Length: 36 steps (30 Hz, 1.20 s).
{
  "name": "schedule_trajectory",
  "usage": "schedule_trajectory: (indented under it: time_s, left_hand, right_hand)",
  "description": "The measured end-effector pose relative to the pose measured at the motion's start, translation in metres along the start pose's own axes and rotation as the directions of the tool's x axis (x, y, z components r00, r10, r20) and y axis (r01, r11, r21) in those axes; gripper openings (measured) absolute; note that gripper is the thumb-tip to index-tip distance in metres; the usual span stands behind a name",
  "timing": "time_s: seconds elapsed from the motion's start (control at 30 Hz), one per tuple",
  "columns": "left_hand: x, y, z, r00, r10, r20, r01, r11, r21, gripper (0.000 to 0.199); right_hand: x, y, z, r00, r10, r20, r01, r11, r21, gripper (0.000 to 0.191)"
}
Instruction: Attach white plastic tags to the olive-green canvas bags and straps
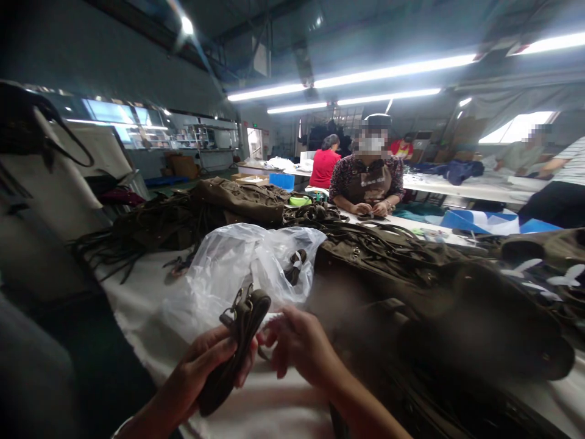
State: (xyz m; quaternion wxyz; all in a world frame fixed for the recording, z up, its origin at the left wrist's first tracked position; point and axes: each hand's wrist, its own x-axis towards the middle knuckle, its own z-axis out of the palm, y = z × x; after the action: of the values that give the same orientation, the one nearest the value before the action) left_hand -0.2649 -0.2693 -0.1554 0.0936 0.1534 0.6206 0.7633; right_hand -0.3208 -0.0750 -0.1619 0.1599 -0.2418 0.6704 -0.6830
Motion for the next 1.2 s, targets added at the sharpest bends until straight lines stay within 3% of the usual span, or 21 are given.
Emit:
schedule_trajectory:
  time_s: [0.07,0.13,0.2,0.27,0.33,0.4,0.47,0.53,0.6,0.67,0.73,0.8,0.9,0.97,1.0,1.1,1.2]
  left_hand:
    - [-0.001,-0.001,-0.002,1.0,0.008,0.021,-0.01,0.997,0.079,0.036]
    - [-0.003,-0.003,-0.004,1.0,0.023,0.018,-0.026,0.985,0.17,0.038]
    - [-0.006,-0.005,-0.007,0.999,0.036,-0.012,-0.032,0.976,0.214,0.04]
    - [-0.009,-0.007,-0.01,0.999,0.027,-0.042,-0.021,0.989,0.144,0.044]
    - [-0.009,-0.008,-0.01,0.997,0.005,-0.071,-0.005,1.0,0.003,0.046]
    - [-0.006,-0.009,-0.006,0.995,0.004,-0.104,-0.016,0.993,-0.115,0.043]
    - [0.0,-0.011,0.003,0.989,0.033,-0.145,-0.059,0.982,-0.179,0.037]
    - [0.005,-0.014,0.012,0.983,0.065,-0.174,-0.103,0.97,-0.221,0.031]
    - [0.008,-0.018,0.018,0.983,0.06,-0.174,-0.104,0.961,-0.256,0.031]
    - [0.006,-0.019,0.017,0.985,0.016,-0.171,-0.059,0.967,-0.248,0.033]
    - [0.0,-0.018,0.01,0.979,-0.045,-0.201,0.012,0.986,-0.164,0.036]
    - [-0.009,-0.014,0.001,0.955,-0.053,-0.29,0.052,0.999,-0.012,0.037]
    - [-0.021,-0.003,-0.005,0.921,0.068,-0.385,0.037,0.965,0.261,0.035]
    - [-0.024,0.006,-0.003,0.938,0.143,-0.317,0.011,0.899,0.439,0.032]
    - [-0.024,0.01,0.0,0.96,0.146,-0.238,-0.005,0.862,0.508,0.032]
    - [-0.016,0.015,0.004,0.999,0.012,0.035,-0.029,0.827,0.561,0.036]
    - [-0.004,0.005,-0.001,0.966,-0.203,0.161,0.129,0.917,0.378,0.036]
  right_hand:
    - [0.0,-0.001,-0.001,0.991,0.093,0.096,-0.111,0.971,0.214,0.051]
    - [0.001,0.0,-0.008,0.98,0.172,0.096,-0.194,0.924,0.328,0.051]
    - [0.0,0.005,-0.018,0.969,0.243,-0.036,-0.21,0.895,0.394,0.049]
    - [-0.003,0.013,-0.029,0.937,0.285,-0.201,-0.182,0.891,0.415,0.05]
    - [-0.01,0.021,-0.034,0.927,0.252,-0.277,-0.145,0.923,0.355,0.048]
    - [-0.017,0.025,-0.029,0.953,0.138,-0.271,-0.078,0.972,0.222,0.047]
    - [-0.022,0.027,-0.013,0.984,-0.031,-0.173,0.049,0.994,0.099,0.052]
    - [-0.023,0.027,0.006,0.984,-0.17,-0.049,0.174,0.981,0.081,0.056]
    - [-0.022,0.028,0.021,0.98,-0.2,0.026,0.195,0.972,0.129,0.047]
    - [-0.021,0.028,0.024,0.991,-0.125,0.043,0.118,0.984,0.131,0.045]
    - [-0.023,0.027,0.014,1.0,-0.018,0.022,0.018,1.0,-0.002,0.046]
    - [-0.028,0.023,-0.003,0.999,-0.008,-0.041,-0.004,0.959,-0.283,0.039]
    - [-0.034,0.011,-0.027,0.992,-0.11,-0.068,0.03,0.707,-0.707,0.024]
    - [-0.036,-0.002,-0.033,0.993,-0.118,0.025,0.088,0.562,-0.823,0.02]
    - [-0.036,-0.01,-0.033,0.991,-0.098,0.091,0.13,0.536,-0.834,0.019]
    - [-0.033,-0.031,-0.031,0.955,-0.037,0.295,0.261,0.58,-0.772,0.024]
    - [-0.032,-0.045,-0.035,0.949,-0.017,0.314,0.259,0.608,-0.751,0.02]
